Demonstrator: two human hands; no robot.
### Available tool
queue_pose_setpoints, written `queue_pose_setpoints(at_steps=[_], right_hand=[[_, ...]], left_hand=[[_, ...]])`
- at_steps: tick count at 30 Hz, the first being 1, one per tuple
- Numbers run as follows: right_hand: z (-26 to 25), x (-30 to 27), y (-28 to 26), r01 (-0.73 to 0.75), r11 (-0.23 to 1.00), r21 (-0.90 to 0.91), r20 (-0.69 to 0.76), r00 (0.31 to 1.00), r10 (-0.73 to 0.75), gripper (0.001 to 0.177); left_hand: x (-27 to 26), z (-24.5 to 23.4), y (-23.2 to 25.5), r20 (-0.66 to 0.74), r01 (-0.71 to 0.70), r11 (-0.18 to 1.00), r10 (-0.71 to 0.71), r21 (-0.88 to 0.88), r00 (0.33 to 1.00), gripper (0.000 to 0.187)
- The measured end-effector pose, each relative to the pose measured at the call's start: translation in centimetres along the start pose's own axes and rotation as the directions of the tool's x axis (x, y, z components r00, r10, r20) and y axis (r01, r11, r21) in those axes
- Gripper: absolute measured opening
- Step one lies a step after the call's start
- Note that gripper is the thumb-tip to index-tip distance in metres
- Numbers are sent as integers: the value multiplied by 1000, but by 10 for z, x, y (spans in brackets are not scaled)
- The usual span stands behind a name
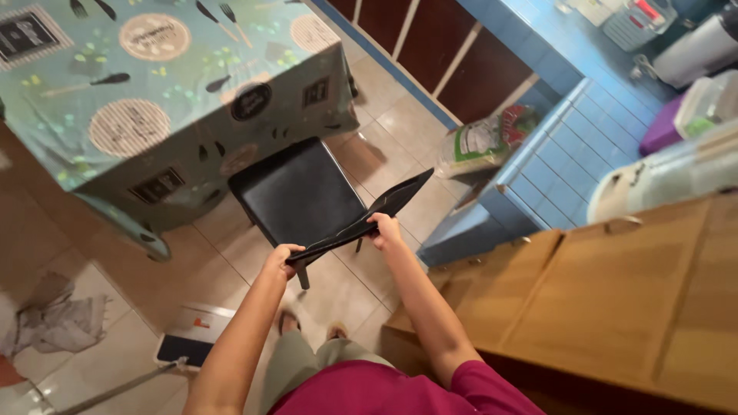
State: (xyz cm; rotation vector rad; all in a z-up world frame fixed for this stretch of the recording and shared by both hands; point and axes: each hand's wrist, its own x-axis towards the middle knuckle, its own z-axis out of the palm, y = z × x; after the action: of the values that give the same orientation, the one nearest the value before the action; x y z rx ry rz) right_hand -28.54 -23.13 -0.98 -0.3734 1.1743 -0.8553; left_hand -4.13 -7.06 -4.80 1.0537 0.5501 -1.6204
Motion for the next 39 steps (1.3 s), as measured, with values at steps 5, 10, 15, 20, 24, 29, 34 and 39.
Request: queue_pose_setpoints(at_steps=[5, 10, 15, 20, 24, 29, 34, 39], right_hand=[[-56, -61, 23, 33, 999, 35, -34, 999, -32, 15], [-100, -122, 72, 30, 997, 66, -158, 987, -20, 16], [-139, -197, 142, 78, 981, 177, -142, 988, -53, 17], [-170, -278, 212, 103, 962, 252, -204, 978, -52, 11], [-202, -332, 246, 127, 966, 227, -244, 967, -70, 5], [-248, -382, 278, 134, 967, 218, -286, 956, -68, 4], [-308, -431, 289, 96, 989, 113, -325, 944, -55, 4], [-389, -488, 284, 124, 992, -23, -368, 922, -124, 7]], left_hand=[[-22, -28, -51, -15, 36, 998, -36, 57, 999, 14], [-35, -71, -86, 28, 103, 966, -113, 236, 993, 12], [-76, -138, -111, 53, 123, 918, -154, 376, 987, 13], [-129, -210, -151, -16, 23, 908, -18, 418, 1000, 8], [-170, -241, -187, 12, 3, 891, -10, 454, 1000, 7], [-183, -294, -245, 54, 34, 863, -71, 503, 996, 14], [-225, -332, -330, 59, -13, 887, -16, 462, 998, 8], [-254, -353, -437, 18, 33, 823, -52, 568, 998, 8]])
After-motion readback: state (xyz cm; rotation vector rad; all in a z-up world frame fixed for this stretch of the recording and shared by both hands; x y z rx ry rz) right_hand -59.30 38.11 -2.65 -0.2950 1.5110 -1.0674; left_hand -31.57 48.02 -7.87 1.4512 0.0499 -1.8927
